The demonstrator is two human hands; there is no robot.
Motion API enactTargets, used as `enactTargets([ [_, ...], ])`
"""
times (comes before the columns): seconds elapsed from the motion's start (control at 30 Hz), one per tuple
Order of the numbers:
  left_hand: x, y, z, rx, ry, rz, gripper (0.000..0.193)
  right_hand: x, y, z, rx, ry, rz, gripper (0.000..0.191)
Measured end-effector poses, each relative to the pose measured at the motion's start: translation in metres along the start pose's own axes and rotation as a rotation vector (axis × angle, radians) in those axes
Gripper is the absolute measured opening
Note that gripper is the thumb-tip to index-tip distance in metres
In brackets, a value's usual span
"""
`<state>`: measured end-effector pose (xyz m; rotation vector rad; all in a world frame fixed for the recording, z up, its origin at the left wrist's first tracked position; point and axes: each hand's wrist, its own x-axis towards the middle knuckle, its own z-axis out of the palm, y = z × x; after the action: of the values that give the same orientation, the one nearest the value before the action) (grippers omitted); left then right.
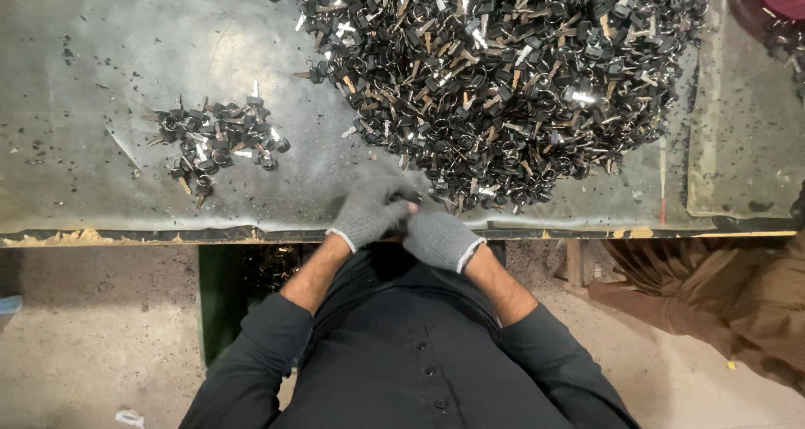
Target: The person, wearing gray gloves, sits at a workbench and repeatedly picks small metal components one at a time from a large pile and places selected ones onto a growing pile on the left side of the table. The sorting continues throughout the clip.
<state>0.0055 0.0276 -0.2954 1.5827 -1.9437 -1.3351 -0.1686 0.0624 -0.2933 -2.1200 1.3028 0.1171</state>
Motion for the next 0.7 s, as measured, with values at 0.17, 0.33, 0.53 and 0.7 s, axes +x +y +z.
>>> enactTargets([
  [0.17, 0.001, -0.012, -0.016, 0.346, 0.274, 0.339, 0.03, 0.007, -0.008, -0.008, 0.146, 0.249, 0.247, 0.047],
  [0.33, 0.005, -0.024, -0.012, 0.148, 0.28, 0.186, 0.026, 0.026, 0.0, -0.008, 0.166, 0.104, 0.264, 0.043],
  [0.53, 0.006, -0.027, -0.01, 0.281, 0.384, 0.32, 0.027, 0.041, 0.0, -0.011, 0.123, 0.13, 0.13, 0.034],
  [0.7, 0.009, -0.029, -0.017, 0.283, 0.402, 0.365, 0.024, 0.039, -0.006, -0.016, 0.225, 0.122, 0.249, 0.034],
])
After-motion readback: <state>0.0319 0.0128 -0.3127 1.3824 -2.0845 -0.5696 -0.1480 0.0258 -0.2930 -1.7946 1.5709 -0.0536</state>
